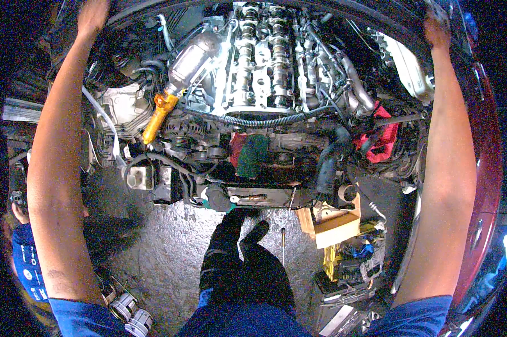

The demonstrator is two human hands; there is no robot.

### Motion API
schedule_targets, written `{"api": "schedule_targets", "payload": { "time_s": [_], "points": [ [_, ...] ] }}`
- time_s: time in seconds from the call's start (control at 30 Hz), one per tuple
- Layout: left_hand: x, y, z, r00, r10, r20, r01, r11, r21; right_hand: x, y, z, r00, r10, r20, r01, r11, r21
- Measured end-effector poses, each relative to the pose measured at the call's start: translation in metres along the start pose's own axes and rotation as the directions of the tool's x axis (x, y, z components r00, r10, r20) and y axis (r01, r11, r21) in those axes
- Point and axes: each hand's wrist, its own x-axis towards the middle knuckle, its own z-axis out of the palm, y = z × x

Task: The person holds a work light to illuminate the exposed engine bay of a vehicle and points at various internal components.

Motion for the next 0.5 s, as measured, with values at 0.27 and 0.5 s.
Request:
{"api": "schedule_targets", "payload": {
  "time_s": [0.27, 0.5],
  "points": [
    [-0.003, 0.006, -0.003, 1.0, -0.002, 0.023, 0.001, 1.0, 0.022, -0.002, 0.01, -0.002, 0.996, 0.047, 0.075, -0.041, 0.996, -0.081],
    [-0.002, 0.0, -0.001, 1.0, 0.003, -0.012, -0.002, 0.998, 0.057, -0.006, 0.019, 0.007, 0.989, 0.094, 0.115, -0.08, 0.99, -0.119]
  ]
}}
